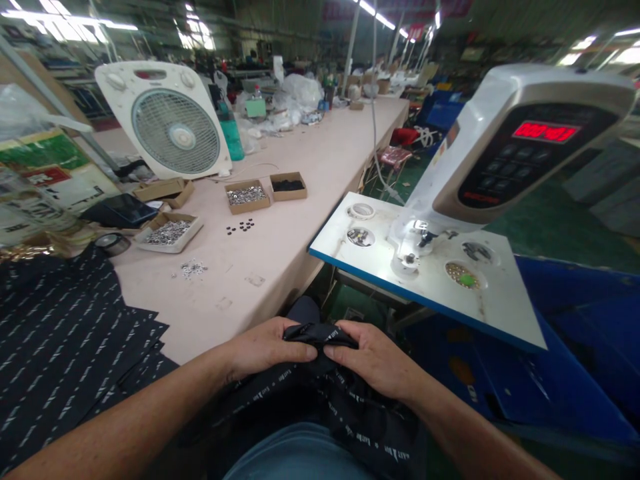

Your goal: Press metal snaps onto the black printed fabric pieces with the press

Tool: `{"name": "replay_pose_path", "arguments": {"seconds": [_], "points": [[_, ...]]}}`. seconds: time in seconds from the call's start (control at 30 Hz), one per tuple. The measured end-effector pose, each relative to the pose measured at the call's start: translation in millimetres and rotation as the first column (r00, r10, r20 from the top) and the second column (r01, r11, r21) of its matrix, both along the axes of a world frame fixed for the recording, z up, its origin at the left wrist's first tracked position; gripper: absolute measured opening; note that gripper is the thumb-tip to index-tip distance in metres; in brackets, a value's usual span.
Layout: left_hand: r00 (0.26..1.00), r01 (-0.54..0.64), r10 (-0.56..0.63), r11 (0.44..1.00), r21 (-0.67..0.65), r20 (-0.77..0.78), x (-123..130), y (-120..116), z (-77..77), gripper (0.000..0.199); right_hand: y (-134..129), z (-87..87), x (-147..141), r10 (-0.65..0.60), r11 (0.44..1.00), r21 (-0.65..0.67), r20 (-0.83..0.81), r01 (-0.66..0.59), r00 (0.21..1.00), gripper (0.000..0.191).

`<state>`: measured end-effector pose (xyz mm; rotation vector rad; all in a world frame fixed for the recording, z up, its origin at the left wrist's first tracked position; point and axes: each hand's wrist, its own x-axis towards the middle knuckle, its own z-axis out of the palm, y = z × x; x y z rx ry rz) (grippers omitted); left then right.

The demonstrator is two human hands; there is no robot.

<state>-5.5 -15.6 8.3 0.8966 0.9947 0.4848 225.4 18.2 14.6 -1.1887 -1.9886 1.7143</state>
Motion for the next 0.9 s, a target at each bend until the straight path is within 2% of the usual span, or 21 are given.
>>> {"name": "replay_pose_path", "arguments": {"seconds": [0.23,0.4,0.63,0.73,0.8,0.9], "points": [[0.994,0.101,-0.103,0.994,-0.050,-0.038,-5.6,5.0,1.1,0.026,3.8,-3.4,-4.5,-0.036,0.998,-0.046,-0.032,0.035,0.999,0.017],[0.997,0.071,-0.071,0.997,-0.043,0.018,-3.7,6.5,-9.7,0.029,7.3,-4.7,-6.3,-0.051,0.997,-0.050,-0.015,0.050,0.999,0.018],[0.984,-0.102,0.109,0.993,-0.054,0.143,7.3,12.8,-31.3,0.036,22.9,-8.4,-10.1,-0.062,0.998,0.018,0.072,0.061,0.995,0.017],[0.980,-0.120,0.119,0.993,-0.002,0.158,8.7,19.3,-46.0,0.034,35.3,-6.5,-11.7,-0.020,0.998,0.058,0.131,0.013,0.991,0.015],[0.981,-0.121,0.113,0.992,0.045,0.159,8.4,24.3,-58.8,0.032,46.1,1.5,-13.6,0.040,0.995,0.086,0.169,-0.055,0.985,0.013],[0.984,-0.124,0.105,0.983,0.133,0.144,7.9,31.1,-76.4,0.032,67.7,21.7,-24.1,0.103,0.982,0.135,0.214,-0.134,0.971,0.041]]}}
